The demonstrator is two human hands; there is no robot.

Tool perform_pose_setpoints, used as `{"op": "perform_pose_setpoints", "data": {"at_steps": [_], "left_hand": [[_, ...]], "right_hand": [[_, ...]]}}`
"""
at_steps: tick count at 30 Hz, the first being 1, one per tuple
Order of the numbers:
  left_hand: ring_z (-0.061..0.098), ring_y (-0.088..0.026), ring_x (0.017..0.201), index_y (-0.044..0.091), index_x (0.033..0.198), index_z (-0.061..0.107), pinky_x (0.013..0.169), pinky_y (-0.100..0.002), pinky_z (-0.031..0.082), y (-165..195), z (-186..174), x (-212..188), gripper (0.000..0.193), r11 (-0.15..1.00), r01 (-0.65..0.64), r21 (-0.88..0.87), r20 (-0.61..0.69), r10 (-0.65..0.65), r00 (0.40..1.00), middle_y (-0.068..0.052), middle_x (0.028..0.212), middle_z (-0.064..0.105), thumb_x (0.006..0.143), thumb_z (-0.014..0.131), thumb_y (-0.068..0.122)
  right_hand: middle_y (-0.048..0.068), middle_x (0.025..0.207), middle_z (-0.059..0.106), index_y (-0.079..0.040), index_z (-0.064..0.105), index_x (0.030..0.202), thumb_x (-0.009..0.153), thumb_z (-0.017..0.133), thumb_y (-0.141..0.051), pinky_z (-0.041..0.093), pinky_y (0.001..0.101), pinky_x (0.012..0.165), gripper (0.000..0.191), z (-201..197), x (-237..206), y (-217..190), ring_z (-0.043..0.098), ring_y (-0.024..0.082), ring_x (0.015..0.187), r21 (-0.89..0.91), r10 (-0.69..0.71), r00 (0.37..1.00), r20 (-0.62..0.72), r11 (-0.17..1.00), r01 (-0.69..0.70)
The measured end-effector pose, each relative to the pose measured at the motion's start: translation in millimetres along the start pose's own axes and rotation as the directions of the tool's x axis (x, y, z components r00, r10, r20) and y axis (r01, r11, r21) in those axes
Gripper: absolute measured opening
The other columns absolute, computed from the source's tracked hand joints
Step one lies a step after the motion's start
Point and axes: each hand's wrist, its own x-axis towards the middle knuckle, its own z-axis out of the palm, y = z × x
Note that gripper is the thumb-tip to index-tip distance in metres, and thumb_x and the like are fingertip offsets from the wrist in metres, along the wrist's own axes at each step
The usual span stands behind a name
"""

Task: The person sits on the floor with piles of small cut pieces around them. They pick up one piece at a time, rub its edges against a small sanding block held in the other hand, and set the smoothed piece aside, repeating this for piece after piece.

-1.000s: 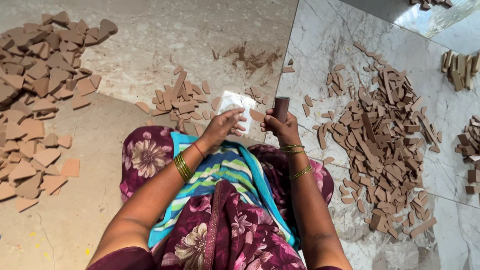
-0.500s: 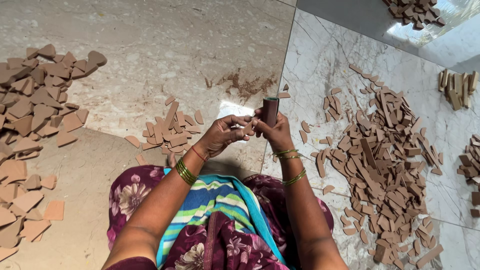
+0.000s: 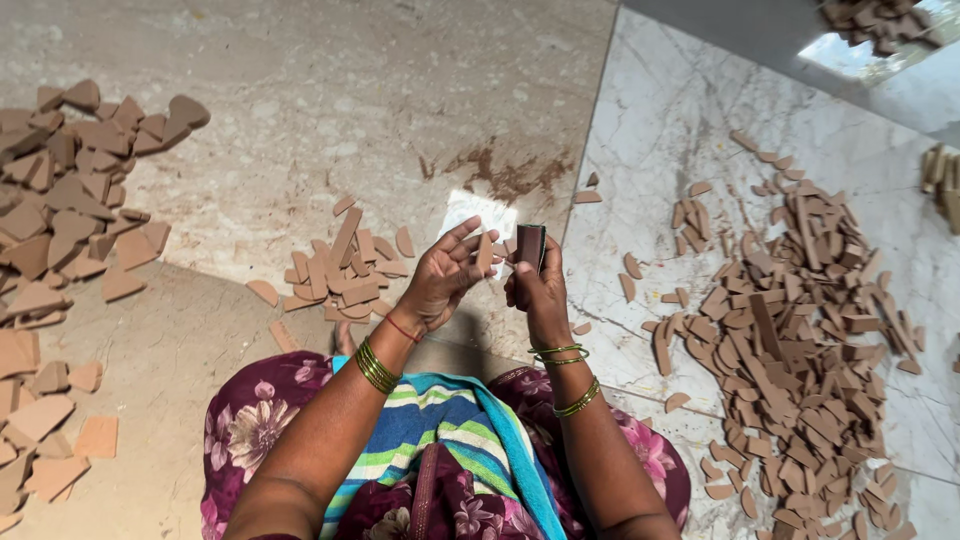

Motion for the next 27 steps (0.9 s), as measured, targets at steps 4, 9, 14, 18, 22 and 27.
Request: {"op": "perform_pose_setpoints", "data": {"at_steps": [4,9,14,18,22,27], "left_hand": [[0.063,-0.024,0.125,-0.003,0.151,0.046,0.107,-0.038,0.054,-2.7,-10.9,-5.3,0.078,0.998,-0.054,0.019,-0.039,0.055,0.998,-0.017,0.143,0.060,0.087,0.086,0.017],[0.061,-0.021,0.123,-0.006,0.151,0.049,0.106,-0.033,0.053,-5.6,-23.5,-11.2,0.082,0.995,-0.086,-0.041,-0.103,0.082,0.991,-0.020,0.143,0.061,0.086,0.088,0.026],[0.056,-0.020,0.137,-0.007,0.149,0.048,0.117,-0.030,0.048,-8.6,-14.0,-13.0,0.084,0.998,-0.068,-0.009,-0.017,0.068,0.998,-0.015,0.147,0.059,0.083,0.089,0.026],[0.054,-0.022,0.140,-0.004,0.150,0.046,0.118,-0.032,0.047,-6.0,-4.4,-11.8,0.084,0.998,-0.060,0.008,-0.018,0.061,0.998,-0.015,0.148,0.058,0.084,0.088,0.026],[0.055,-0.025,0.138,-0.002,0.151,0.045,0.115,-0.034,0.045,-0.5,-3.2,-14.1,0.084,0.998,-0.046,-0.033,-0.020,0.045,0.999,-0.015,0.148,0.058,0.084,0.087,0.028],[0.051,-0.022,0.144,-0.003,0.152,0.047,0.124,-0.034,0.043,-5.3,-1.3,-15.9,0.083,0.999,-0.042,-0.001,0.063,0.042,0.997,-0.015,0.152,0.056,0.087,0.087,0.028]], "right_hand": [[0.006,0.109,0.053,-0.009,0.050,0.150,0.104,0.051,-0.018,0.048,0.0248,0.068,0.047,4.5,-16.0,-2.9,0.055,0.010,0.081,-0.232,-0.158,0.981,0.111,0.956,0.180],[0.009,0.118,0.055,-0.009,0.057,0.151,0.105,0.058,-0.012,0.049,0.0337,0.097,0.046,19.7,-36.0,-7.3,0.055,0.022,0.110,-0.550,-0.482,0.810,0.332,0.599,0.582],[0.013,0.115,0.052,-0.008,0.060,0.147,0.099,0.064,-0.006,0.049,0.0333,0.093,0.048,26.1,-28.1,-11.9,0.056,0.022,0.105,-0.679,-0.459,0.852,0.251,0.544,0.493],[0.011,0.117,0.056,-0.008,0.058,0.148,0.101,0.063,-0.005,0.050,0.0326,0.094,0.047,24.2,-30.4,-9.4,0.057,0.023,0.109,-0.598,-0.463,0.844,0.272,0.606,0.525],[0.011,0.117,0.056,-0.009,0.059,0.147,0.100,0.063,-0.005,0.050,0.0335,0.095,0.047,26.1,-34.2,-6.2,0.057,0.023,0.109,-0.545,-0.503,0.798,0.332,0.588,0.598],[0.011,0.115,0.055,-0.009,0.060,0.147,0.101,0.064,-0.006,0.051,0.0313,0.091,0.046,23.6,-27.6,-10.6,0.058,0.022,0.105,-0.664,-0.517,0.823,0.235,0.534,0.524]]}}
